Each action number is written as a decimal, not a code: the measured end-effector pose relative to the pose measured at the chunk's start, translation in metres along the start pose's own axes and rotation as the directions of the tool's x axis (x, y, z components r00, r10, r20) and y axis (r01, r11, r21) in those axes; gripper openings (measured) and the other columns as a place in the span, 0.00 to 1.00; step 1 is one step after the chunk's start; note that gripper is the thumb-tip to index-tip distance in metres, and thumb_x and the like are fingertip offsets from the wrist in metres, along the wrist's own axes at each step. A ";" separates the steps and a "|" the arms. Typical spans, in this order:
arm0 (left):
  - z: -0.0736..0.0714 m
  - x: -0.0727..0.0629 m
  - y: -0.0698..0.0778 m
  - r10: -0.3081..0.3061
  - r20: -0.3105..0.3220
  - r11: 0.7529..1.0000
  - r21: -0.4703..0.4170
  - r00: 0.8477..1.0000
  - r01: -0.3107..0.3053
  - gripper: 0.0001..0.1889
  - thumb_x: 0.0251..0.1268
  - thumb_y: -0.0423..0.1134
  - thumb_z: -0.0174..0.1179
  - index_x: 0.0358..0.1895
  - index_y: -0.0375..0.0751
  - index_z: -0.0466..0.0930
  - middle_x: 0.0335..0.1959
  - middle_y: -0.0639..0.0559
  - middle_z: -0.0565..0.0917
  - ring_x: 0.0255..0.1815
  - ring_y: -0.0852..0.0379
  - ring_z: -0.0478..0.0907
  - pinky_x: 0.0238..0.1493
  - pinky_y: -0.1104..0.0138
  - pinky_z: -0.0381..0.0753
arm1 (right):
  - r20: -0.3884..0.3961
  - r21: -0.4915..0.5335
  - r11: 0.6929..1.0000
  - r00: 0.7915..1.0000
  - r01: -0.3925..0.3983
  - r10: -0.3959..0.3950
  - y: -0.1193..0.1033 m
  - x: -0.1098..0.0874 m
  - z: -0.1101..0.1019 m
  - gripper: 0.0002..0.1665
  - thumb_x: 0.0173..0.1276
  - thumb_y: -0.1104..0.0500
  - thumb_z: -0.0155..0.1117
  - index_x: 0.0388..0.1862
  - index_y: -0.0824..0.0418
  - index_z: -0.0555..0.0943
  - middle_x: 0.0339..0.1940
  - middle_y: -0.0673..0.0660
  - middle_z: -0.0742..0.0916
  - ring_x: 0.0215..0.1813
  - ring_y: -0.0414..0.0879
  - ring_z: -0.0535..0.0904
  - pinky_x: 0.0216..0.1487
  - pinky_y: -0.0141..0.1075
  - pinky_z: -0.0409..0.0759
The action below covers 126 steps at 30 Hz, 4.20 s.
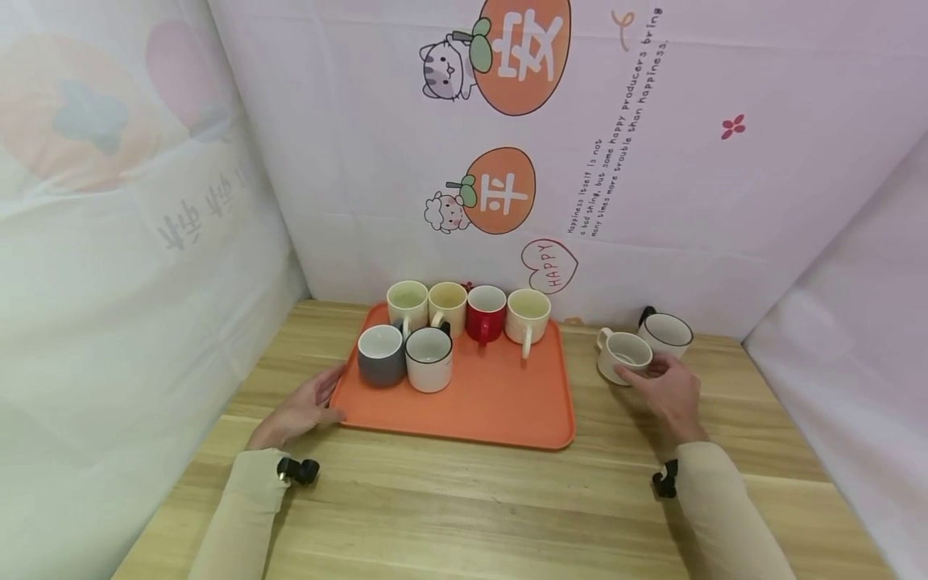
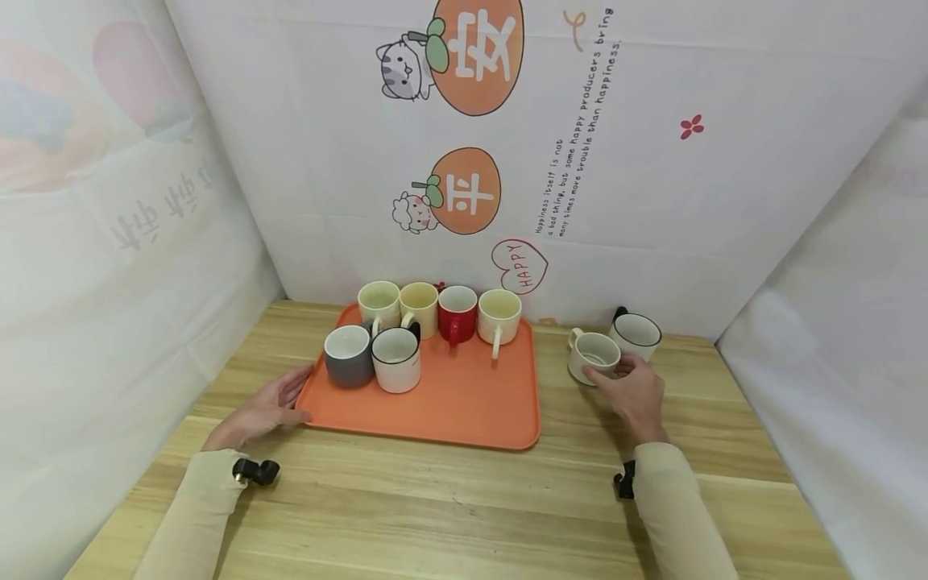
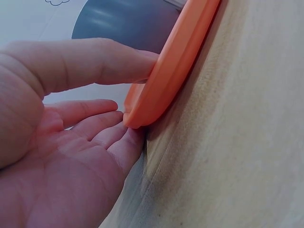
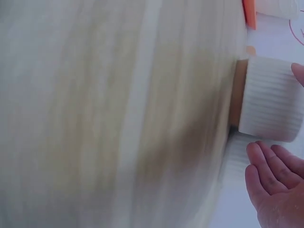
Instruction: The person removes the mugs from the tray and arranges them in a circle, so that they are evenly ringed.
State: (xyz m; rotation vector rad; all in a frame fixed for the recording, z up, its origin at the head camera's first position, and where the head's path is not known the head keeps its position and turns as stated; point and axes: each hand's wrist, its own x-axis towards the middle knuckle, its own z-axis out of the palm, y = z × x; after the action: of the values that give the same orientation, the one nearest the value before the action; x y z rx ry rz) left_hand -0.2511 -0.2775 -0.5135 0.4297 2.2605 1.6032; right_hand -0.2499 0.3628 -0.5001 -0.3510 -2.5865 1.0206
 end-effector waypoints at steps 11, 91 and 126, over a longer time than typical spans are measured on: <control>-0.001 -0.001 0.001 -0.009 -0.008 1.000 -0.010 1.000 0.009 0.54 0.65 0.25 0.68 0.86 0.31 0.40 0.89 0.34 0.43 0.88 0.31 0.41 0.84 0.47 0.54 | 0.064 -0.033 0.995 0.993 0.098 -0.096 -0.025 -0.001 -0.030 0.55 0.63 0.31 0.75 0.70 0.74 0.75 0.63 0.74 0.85 0.66 0.70 0.80 0.67 0.63 0.78; 0.001 -0.001 0.001 -0.017 -0.016 1.000 0.010 1.000 0.018 0.54 0.66 0.26 0.68 0.86 0.32 0.39 0.88 0.32 0.43 0.88 0.30 0.42 0.83 0.42 0.53 | 0.308 0.367 0.840 0.799 0.401 -0.516 -0.210 -0.063 0.139 0.45 0.45 0.44 0.90 0.61 0.55 0.82 0.51 0.51 0.90 0.53 0.47 0.85 0.57 0.43 0.86; 0.000 -0.001 0.002 -0.010 -0.006 1.000 -0.024 1.000 0.010 0.54 0.65 0.24 0.67 0.86 0.31 0.38 0.89 0.33 0.41 0.88 0.31 0.40 0.83 0.45 0.53 | 0.130 0.062 0.915 0.906 0.398 -0.402 0.017 -0.035 -0.096 0.43 0.45 0.57 0.92 0.63 0.58 0.83 0.49 0.26 0.83 0.52 0.13 0.75 0.52 0.08 0.70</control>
State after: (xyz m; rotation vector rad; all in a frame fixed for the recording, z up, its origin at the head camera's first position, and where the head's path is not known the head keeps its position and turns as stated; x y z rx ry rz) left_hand -0.2500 -0.2771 -0.5120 0.4066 2.2424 1.6270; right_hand -0.1777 0.4216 -0.4538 0.2659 -2.6013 0.9628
